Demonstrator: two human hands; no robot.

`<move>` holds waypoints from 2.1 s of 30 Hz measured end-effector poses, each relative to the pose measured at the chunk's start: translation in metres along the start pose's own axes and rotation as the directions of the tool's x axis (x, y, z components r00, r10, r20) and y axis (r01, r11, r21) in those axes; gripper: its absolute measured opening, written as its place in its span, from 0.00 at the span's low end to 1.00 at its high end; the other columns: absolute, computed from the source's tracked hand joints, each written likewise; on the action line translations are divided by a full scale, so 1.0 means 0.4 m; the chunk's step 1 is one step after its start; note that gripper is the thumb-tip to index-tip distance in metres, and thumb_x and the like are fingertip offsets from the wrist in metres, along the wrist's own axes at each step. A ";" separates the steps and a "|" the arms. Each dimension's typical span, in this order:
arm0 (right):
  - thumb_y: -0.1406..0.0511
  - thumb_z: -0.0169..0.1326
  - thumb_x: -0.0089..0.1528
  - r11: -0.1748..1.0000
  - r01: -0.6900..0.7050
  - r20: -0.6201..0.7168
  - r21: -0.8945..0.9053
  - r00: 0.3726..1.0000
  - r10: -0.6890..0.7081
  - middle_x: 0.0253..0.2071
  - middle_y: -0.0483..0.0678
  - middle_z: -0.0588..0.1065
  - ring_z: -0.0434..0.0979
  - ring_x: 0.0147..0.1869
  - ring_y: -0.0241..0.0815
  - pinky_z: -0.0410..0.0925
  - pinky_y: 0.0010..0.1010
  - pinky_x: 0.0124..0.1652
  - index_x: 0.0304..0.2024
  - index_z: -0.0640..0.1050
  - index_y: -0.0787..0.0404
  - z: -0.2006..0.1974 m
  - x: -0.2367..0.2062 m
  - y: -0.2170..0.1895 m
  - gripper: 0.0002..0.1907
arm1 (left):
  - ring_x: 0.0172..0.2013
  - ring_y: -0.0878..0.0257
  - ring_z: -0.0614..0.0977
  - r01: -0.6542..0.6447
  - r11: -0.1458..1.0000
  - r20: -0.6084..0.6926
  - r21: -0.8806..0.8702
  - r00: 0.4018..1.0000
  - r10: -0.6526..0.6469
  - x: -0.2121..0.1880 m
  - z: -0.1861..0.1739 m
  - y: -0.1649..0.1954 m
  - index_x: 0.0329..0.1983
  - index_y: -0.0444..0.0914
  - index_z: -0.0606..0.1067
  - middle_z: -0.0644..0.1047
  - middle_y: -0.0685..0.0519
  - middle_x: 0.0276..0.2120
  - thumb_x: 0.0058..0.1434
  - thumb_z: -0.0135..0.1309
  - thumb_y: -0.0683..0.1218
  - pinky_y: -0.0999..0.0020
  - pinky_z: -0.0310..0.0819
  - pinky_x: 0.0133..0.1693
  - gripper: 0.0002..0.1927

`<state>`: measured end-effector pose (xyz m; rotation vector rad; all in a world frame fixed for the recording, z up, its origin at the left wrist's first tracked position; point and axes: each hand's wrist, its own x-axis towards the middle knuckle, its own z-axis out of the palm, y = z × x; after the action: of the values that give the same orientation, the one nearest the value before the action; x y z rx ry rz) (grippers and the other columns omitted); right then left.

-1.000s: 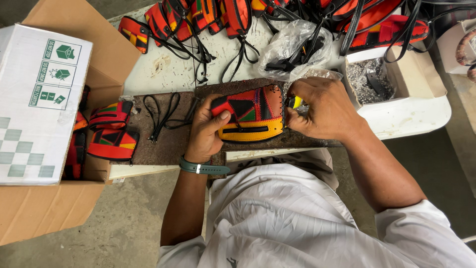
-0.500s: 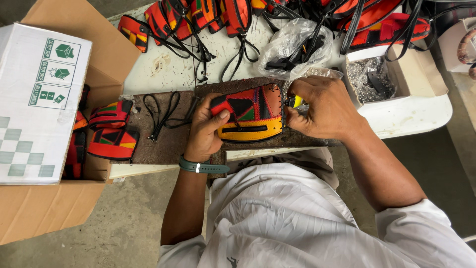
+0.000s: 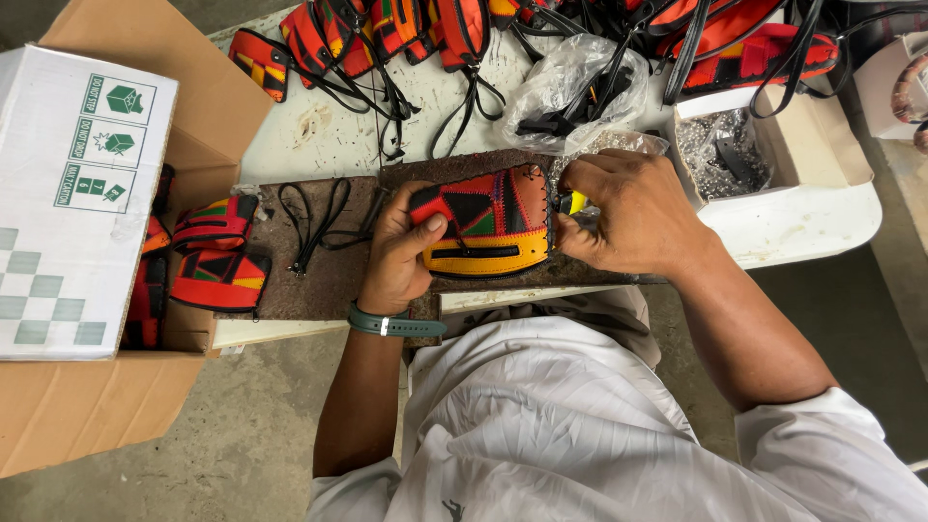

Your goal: The person attaches metal zipper pulls and hardware to small colorful fabric pouches at a workbench. They pick a pouch, thread a pull through the zipper slider, hammer fasteners on a wooden block, and set finished pouches aside while reaching into boxes of hardware.

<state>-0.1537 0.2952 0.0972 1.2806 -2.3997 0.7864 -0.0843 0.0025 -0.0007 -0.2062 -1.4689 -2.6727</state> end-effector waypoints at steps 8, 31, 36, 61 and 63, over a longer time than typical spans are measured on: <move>0.57 0.59 0.53 0.999 0.002 0.020 -0.033 1.000 -0.002 0.31 0.52 0.75 0.77 0.39 0.56 0.68 0.47 0.35 0.35 0.75 0.62 0.002 0.006 -0.008 0.16 | 0.45 0.67 0.79 0.021 0.999 -0.015 -0.027 1.000 -0.021 -0.001 -0.001 -0.002 0.56 0.35 0.73 0.79 0.55 0.44 0.64 0.62 0.38 0.71 0.73 0.51 0.18; 0.70 0.53 0.66 0.703 -0.434 0.039 0.563 0.864 0.502 0.39 0.45 0.70 0.70 0.42 0.37 0.67 0.30 0.43 0.58 0.71 0.62 0.073 -0.206 0.071 0.17 | 0.45 0.64 0.80 -0.264 0.940 -0.113 0.217 0.950 0.292 -0.022 0.059 -0.097 0.57 0.35 0.70 0.77 0.50 0.45 0.64 0.67 0.38 0.68 0.75 0.55 0.22; 0.66 0.54 0.74 0.664 -0.504 -0.129 0.553 0.735 0.666 0.42 0.45 0.68 0.70 0.45 0.33 0.67 0.26 0.47 0.55 0.73 0.65 -0.036 -0.326 0.219 0.10 | 0.45 0.65 0.80 -0.308 0.918 -0.162 0.250 0.922 0.353 -0.038 0.024 -0.071 0.57 0.36 0.69 0.77 0.50 0.47 0.65 0.67 0.39 0.69 0.76 0.55 0.22; 0.41 0.54 0.61 0.012 -0.439 0.404 0.898 0.838 0.367 0.66 0.49 0.67 0.72 0.66 0.43 0.75 0.40 0.51 0.70 0.63 0.60 0.157 -0.149 0.039 0.45 | 0.59 0.60 0.78 -0.382 0.731 0.152 0.565 0.919 0.363 -0.025 0.180 -0.032 0.61 0.35 0.67 0.73 0.45 0.60 0.64 0.70 0.44 0.65 0.76 0.61 0.29; 0.47 0.58 0.64 -0.174 -0.330 0.373 0.928 0.845 0.383 0.64 0.53 0.70 0.72 0.65 0.46 0.71 0.41 0.57 0.70 0.64 0.64 0.212 -0.120 -0.006 0.41 | 0.63 0.59 0.74 -0.458 0.593 0.189 0.663 0.868 0.459 -0.022 0.197 -0.014 0.66 0.35 0.63 0.69 0.44 0.64 0.61 0.71 0.47 0.64 0.71 0.65 0.37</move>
<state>-0.1262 0.2752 0.0058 0.6182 -1.7900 3.1913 -0.0702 0.0722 0.0349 -0.4456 -1.9638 -1.5775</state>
